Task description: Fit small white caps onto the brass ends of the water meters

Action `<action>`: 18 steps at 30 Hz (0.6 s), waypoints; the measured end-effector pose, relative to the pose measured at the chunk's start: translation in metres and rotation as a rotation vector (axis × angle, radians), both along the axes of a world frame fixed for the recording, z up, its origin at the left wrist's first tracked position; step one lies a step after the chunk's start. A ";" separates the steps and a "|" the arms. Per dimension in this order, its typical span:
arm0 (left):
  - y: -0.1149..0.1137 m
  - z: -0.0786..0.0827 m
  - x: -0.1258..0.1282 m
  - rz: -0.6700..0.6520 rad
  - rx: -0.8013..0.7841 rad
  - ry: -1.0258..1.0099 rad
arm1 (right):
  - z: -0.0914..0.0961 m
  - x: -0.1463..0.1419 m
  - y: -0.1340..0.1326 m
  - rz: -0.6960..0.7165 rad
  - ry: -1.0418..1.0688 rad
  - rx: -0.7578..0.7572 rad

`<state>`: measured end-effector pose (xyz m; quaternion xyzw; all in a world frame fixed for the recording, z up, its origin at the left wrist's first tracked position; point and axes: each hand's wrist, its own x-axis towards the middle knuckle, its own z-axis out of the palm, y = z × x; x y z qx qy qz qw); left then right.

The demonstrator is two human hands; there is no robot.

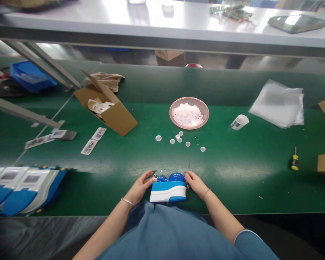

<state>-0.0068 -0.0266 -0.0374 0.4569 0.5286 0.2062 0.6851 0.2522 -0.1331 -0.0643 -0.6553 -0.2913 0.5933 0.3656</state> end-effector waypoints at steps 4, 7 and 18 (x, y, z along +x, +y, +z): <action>0.003 -0.002 0.001 -0.030 -0.102 0.098 | 0.002 0.002 -0.001 -0.018 0.039 0.044; 0.007 0.003 -0.002 -0.049 -0.023 0.026 | -0.001 0.004 0.002 -0.020 0.001 -0.121; 0.017 0.005 0.007 -0.031 0.028 0.151 | 0.001 0.007 0.008 -0.056 0.045 -0.013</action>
